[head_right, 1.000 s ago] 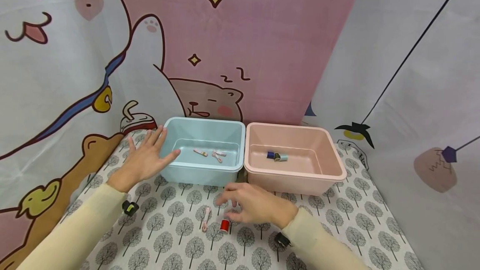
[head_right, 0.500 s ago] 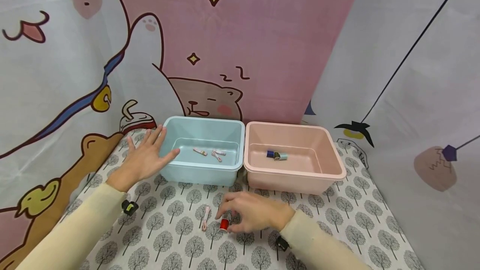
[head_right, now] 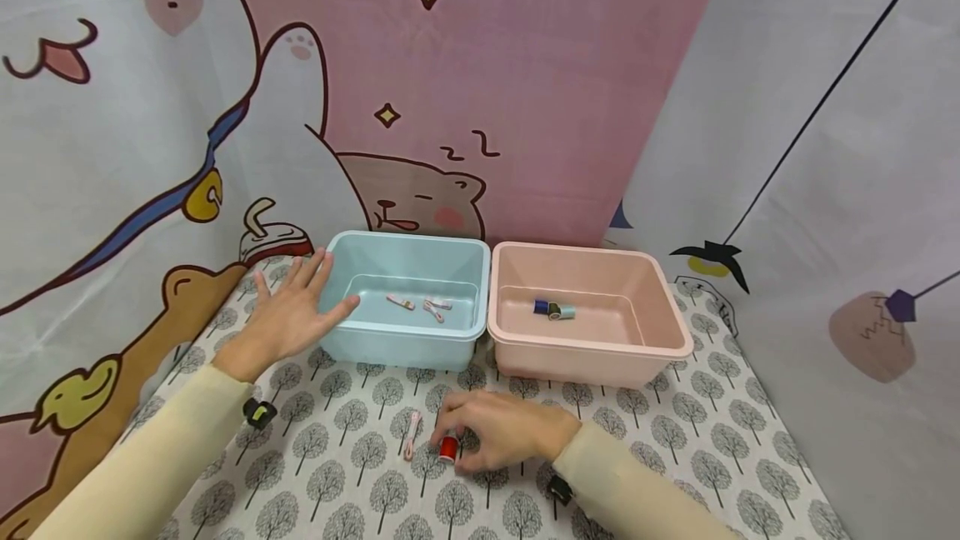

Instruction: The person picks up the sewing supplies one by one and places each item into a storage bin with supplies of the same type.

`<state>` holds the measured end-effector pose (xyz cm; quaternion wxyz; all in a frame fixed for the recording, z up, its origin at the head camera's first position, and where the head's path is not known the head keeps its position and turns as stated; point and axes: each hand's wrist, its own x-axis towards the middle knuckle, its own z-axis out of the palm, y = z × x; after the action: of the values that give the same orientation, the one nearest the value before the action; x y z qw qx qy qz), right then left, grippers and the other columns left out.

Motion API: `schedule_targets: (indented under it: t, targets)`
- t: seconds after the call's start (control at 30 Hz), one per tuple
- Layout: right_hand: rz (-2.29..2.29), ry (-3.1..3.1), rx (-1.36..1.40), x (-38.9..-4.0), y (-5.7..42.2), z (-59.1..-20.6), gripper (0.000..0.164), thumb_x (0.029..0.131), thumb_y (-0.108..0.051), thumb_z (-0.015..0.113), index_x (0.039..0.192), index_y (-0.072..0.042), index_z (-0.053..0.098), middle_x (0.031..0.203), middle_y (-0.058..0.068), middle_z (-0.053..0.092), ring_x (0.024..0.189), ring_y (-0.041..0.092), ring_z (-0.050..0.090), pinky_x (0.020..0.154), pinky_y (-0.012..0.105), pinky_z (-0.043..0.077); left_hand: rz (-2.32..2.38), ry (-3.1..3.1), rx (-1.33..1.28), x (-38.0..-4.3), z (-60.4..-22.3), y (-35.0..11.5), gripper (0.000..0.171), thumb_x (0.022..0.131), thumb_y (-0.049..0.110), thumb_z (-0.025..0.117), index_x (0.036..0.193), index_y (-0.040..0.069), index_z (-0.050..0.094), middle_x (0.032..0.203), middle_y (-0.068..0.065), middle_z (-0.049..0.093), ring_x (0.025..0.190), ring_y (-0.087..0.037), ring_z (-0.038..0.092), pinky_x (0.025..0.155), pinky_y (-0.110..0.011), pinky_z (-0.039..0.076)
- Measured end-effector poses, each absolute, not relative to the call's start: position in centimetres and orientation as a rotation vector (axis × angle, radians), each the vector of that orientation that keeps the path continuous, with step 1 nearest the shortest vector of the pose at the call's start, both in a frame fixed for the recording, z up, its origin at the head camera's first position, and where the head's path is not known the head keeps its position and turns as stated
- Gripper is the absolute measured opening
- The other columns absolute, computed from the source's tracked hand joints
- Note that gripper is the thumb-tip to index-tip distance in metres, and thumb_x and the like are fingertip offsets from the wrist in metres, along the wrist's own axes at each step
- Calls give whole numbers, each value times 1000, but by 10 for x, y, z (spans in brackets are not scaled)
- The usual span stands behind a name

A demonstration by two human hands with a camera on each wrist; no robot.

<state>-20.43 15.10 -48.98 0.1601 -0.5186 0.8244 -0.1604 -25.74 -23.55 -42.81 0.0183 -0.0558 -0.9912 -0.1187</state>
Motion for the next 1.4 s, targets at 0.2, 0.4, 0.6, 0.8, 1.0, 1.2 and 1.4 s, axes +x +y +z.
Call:
schedule_targets:
  t: [0.2,0.4,0.6,0.8,1.0,1.2,1.4]
  targets:
    - [-487,2332,-1515,-208,147,-495,40,100,-29,94,138,-37,83,135,-19,73,118,-7,67,110,24,59,-374,-3069,-177,-258,-427,-236,112,112,89,29,188,9,7,198,-11,-3,182,-54,1,130,-88,-24]
    - [-543,2293,-1537,-211,144,-499,31,102,-25,92,132,-31,86,132,-17,75,112,-8,66,102,15,60,-377,-3069,-175,-257,-427,-236,109,114,85,34,188,9,7,198,-11,-3,182,-53,2,131,-89,-23]
    - [-559,2290,-1526,-212,143,-501,30,102,-26,93,131,-31,86,129,-17,75,108,-9,65,97,12,60,-379,-3068,-175,-256,-427,-235,113,112,89,29,188,9,6,198,-11,-3,182,-53,2,131,-89,-23]
    - [-550,2301,-1513,-210,143,-499,31,102,-28,93,131,-29,86,126,-17,73,102,-9,65,91,10,59,-381,-3065,-175,-256,-427,-236,114,111,90,29,188,9,8,198,-12,-1,182,-54,3,130,-90,-23]
    - [-566,2315,-1509,-208,144,-495,31,101,-28,93,131,-28,86,123,-16,73,96,-9,63,84,8,58,-381,-3059,-181,-257,-429,-236,113,112,89,30,188,9,8,198,-12,-1,182,-54,4,130,-90,-23]
    - [-598,2322,-1504,-208,145,-493,31,101,-26,93,131,-26,86,124,-16,74,97,-8,64,85,9,59,-375,-3059,-178,-258,-430,-237,115,110,92,27,188,9,7,198,-11,-1,182,-54,4,130,-89,-23]
    - [-604,2328,-1503,-207,147,-491,31,102,-25,92,133,-26,86,127,-15,75,104,-9,65,94,11,60,-382,-3062,-177,-257,-429,-237,115,110,92,26,188,9,7,198,-12,-1,182,-54,3,130,-89,-24]
